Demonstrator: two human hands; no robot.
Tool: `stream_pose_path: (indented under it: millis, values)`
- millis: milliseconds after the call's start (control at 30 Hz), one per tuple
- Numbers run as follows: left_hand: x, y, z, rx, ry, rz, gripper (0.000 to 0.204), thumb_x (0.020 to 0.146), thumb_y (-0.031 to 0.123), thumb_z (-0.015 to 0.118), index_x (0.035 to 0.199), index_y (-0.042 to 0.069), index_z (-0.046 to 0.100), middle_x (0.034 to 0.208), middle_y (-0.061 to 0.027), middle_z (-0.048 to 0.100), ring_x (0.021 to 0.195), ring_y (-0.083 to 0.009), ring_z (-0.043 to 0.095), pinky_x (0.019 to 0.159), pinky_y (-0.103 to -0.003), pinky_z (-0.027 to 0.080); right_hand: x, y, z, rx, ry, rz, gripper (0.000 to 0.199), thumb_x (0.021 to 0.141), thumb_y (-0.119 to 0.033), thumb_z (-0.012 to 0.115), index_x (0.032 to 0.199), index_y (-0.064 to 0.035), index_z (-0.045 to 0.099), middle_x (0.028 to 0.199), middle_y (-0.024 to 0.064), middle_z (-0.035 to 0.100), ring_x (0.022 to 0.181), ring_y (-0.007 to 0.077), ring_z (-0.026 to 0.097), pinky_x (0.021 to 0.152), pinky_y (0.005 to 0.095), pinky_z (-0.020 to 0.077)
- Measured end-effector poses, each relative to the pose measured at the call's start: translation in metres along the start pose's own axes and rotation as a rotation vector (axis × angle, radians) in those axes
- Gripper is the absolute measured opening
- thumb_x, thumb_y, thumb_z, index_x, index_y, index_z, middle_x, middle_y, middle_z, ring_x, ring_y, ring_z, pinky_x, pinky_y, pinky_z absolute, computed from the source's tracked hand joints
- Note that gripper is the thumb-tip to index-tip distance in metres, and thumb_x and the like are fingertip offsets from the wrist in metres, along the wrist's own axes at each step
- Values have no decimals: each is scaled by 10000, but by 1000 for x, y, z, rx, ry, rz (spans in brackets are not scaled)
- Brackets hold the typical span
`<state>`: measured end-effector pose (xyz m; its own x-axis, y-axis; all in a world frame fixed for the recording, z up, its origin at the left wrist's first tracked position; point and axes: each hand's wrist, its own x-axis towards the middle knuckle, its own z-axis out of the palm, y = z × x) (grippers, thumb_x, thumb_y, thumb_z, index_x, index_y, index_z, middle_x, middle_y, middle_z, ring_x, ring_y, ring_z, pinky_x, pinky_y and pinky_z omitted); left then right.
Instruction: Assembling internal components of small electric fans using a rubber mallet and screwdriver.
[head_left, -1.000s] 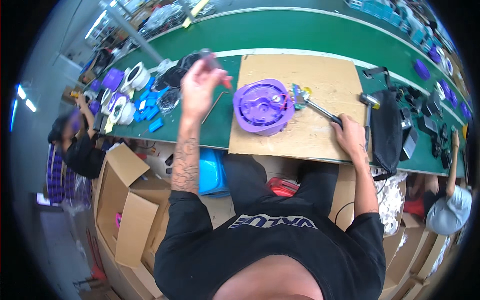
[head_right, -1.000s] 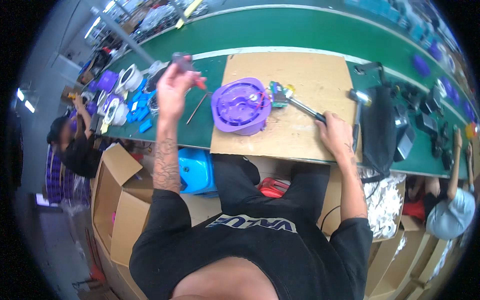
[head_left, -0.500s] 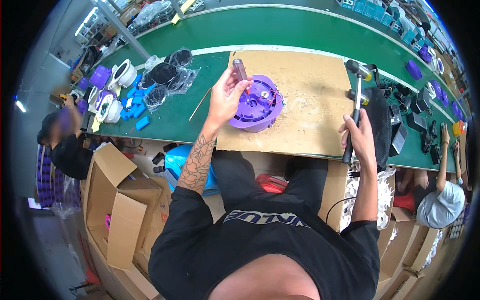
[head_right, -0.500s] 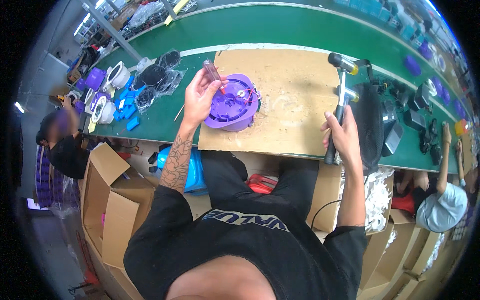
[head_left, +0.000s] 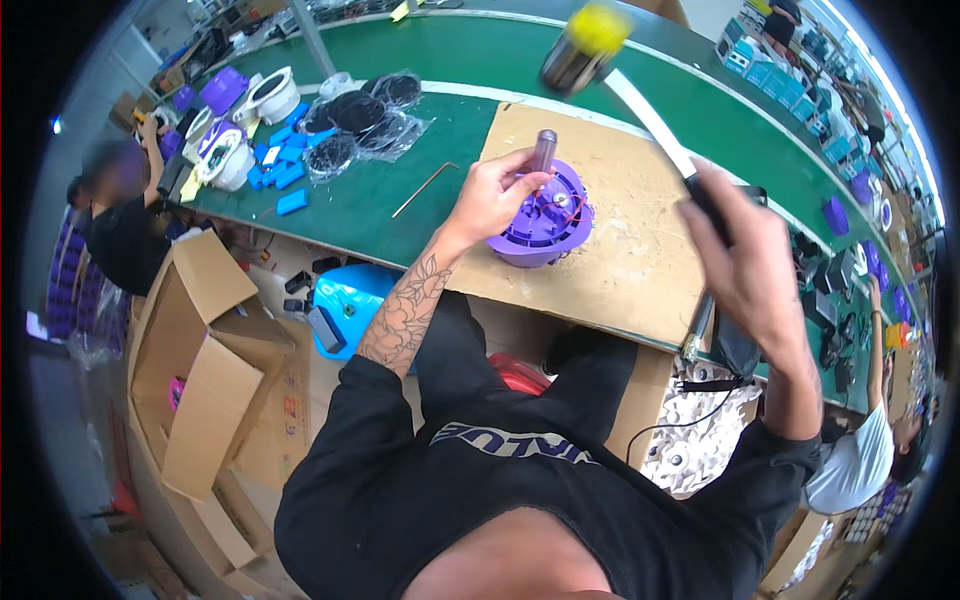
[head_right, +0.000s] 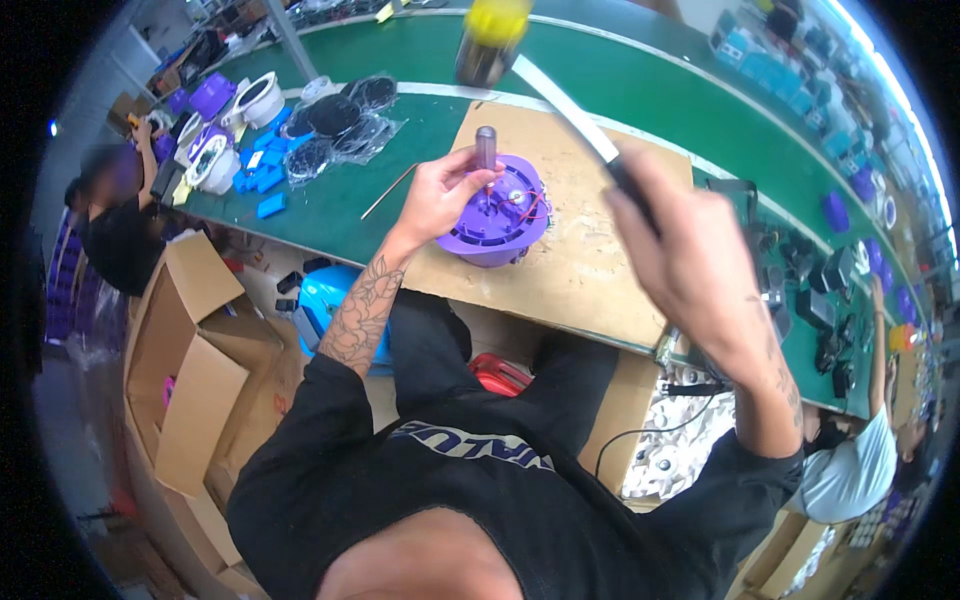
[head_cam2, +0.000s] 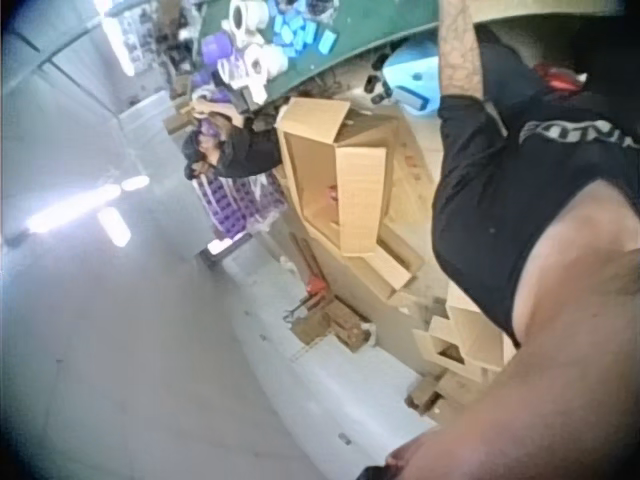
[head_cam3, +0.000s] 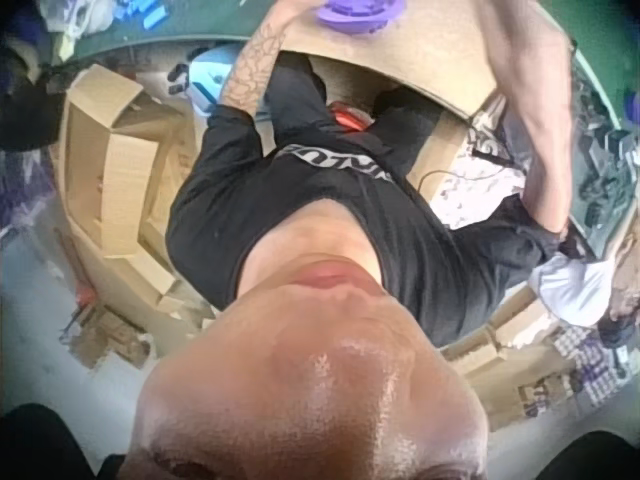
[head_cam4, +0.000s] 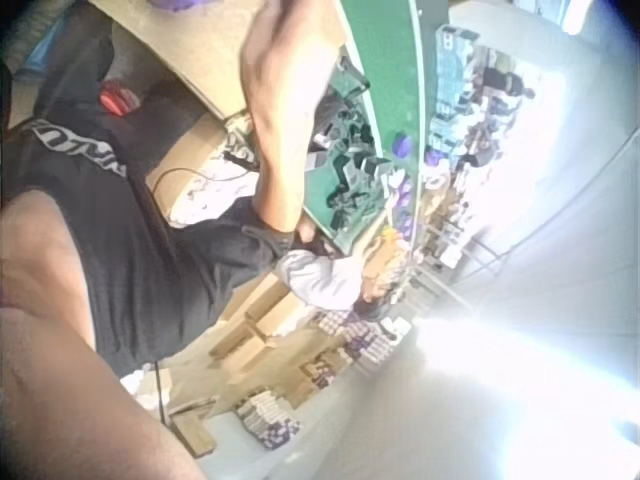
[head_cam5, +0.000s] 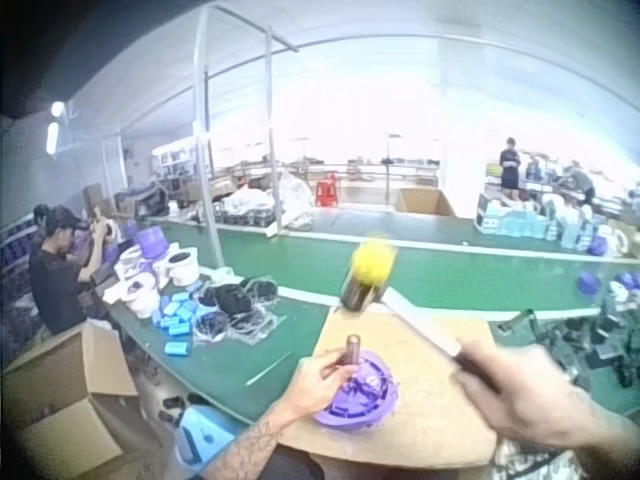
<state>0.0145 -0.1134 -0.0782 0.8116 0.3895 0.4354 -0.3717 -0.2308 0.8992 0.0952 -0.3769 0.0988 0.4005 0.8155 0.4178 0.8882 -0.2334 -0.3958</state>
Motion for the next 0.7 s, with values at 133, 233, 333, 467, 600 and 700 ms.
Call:
stream_pose_path:
  millis: [133, 233, 333, 467, 600, 700]
  values:
    - [-2, 10, 0, -2, -41, -73, 344, 951, 103, 641, 1237, -80, 585, 1087, -114, 687, 973, -129, 643, 874, -273, 525, -1, -5, 2, -6, 14, 43, 278, 923, -104, 620, 1183, -15, 583, 784, 255, 640, 740, 434, 649, 648, 431, 522]
    - [-1, 11, -3, 104, -76, -76, 331, 950, 87, 637, 1227, -87, 590, 1069, -108, 693, 967, -119, 638, 871, -277, 527, -2, 3, 8, -139, -230, 40, 279, 916, -81, 627, 1183, -11, 583, 783, 266, 638, 771, 432, 659, 656, 411, 527]
    - [-4, 10, 0, 30, -55, -33, 296, 945, 70, 633, 1199, -80, 611, 1056, -100, 697, 973, -123, 640, 885, -286, 527, -2, -5, -2, 21, 133, 84, 353, 922, -85, 632, 1253, 25, 575, 873, 208, 670, 717, 218, 664, 715, 325, 521]
    - [-2, 12, -3, 70, -62, -68, 298, 944, 67, 634, 1197, -87, 602, 1065, -110, 692, 962, -131, 643, 878, -283, 528, -7, 4, 18, -78, -213, 90, 256, 927, -148, 613, 1141, -11, 581, 725, 278, 622, 719, 448, 638, 634, 472, 515]
    - [-4, 7, -1, -13, -39, -74, 326, 948, 65, 627, 1242, -70, 578, 1082, -114, 683, 940, -150, 655, 851, -280, 533, -16, 24, 8, 43, 133, 187, 347, 921, -136, 655, 1229, 8, 585, 843, 253, 669, 743, 331, 699, 645, 361, 517]
    - [1, 7, -7, -171, 19, 34, 245, 953, 55, 612, 1161, -74, 619, 1024, -115, 695, 853, -147, 669, 776, -287, 560, -35, 35, 10, -17, 238, 256, 371, 921, -132, 652, 1257, 4, 572, 866, 252, 677, 764, 314, 712, 649, 362, 521]
